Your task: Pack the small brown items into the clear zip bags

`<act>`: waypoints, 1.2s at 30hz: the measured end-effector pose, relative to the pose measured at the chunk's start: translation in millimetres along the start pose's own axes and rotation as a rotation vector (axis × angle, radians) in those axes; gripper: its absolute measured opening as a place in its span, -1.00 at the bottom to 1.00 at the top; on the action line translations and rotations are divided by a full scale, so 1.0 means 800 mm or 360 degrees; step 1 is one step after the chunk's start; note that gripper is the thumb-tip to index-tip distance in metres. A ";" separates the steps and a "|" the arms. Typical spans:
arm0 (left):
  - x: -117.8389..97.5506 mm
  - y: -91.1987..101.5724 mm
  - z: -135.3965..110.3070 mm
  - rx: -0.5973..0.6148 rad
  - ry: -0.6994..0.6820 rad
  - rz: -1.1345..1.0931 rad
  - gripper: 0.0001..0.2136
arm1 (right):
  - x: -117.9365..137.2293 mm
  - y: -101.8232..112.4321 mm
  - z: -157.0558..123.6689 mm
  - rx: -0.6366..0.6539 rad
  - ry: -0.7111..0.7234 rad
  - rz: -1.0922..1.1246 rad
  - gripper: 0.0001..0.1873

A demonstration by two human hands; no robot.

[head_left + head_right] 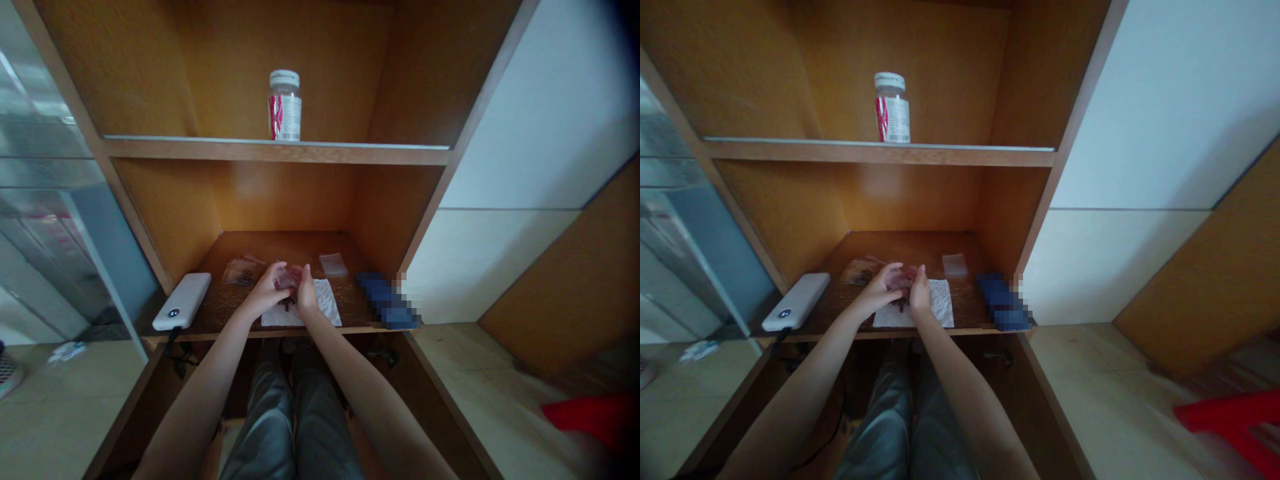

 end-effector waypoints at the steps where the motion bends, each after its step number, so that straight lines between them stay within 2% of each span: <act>1: -0.003 0.000 -0.003 -0.0028 -0.0014 0.0037 -0.46 | 0.001 0.001 -0.001 -0.0102 0.0056 0.0025 -0.44; 3: -0.008 0.002 -0.009 -0.0083 -0.0041 0.0082 -0.49 | 0.005 0.001 -0.004 -0.0221 0.0141 0.0012 -0.50; 9: -0.013 0.013 -0.025 -0.0257 -0.0132 -0.0054 -0.55 | 0.019 0.001 -0.014 -0.0209 0.0337 -0.0414 -0.66; 15: -0.009 0.015 -0.030 -0.0314 -0.0215 -0.0130 -0.55 | 0.027 0.000 -0.018 -0.0224 0.0565 -0.0590 -0.75; 21: -0.005 0.015 -0.031 -0.0266 -0.0240 -0.0161 -0.52 | 0.033 -0.003 -0.022 -0.0101 0.0724 -0.0580 -0.85; 24: -0.004 0.017 -0.034 -0.0239 -0.0256 -0.0249 -0.48 | 0.035 -0.003 -0.023 -0.0110 0.0835 -0.0533 -0.89; 31: 0.006 0.033 -0.044 -0.0289 -0.0086 -0.0437 -0.50 | 0.032 -0.004 -0.022 -0.0079 0.1001 -0.0542 -0.85; 36: 0.007 0.034 -0.049 -0.0294 0.0024 -0.0455 -0.53 | 0.034 -0.003 -0.022 -0.0117 0.1060 -0.0646 -0.81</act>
Point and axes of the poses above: each hand's wrist, its own z-axis towards the middle knuckle, its own y-axis out of the back of the hand, x = y × z, the point moved 2 cm from there along z, towards the middle knuckle, and after that the axes turned 8 degrees about y, right-handed, at the moved point
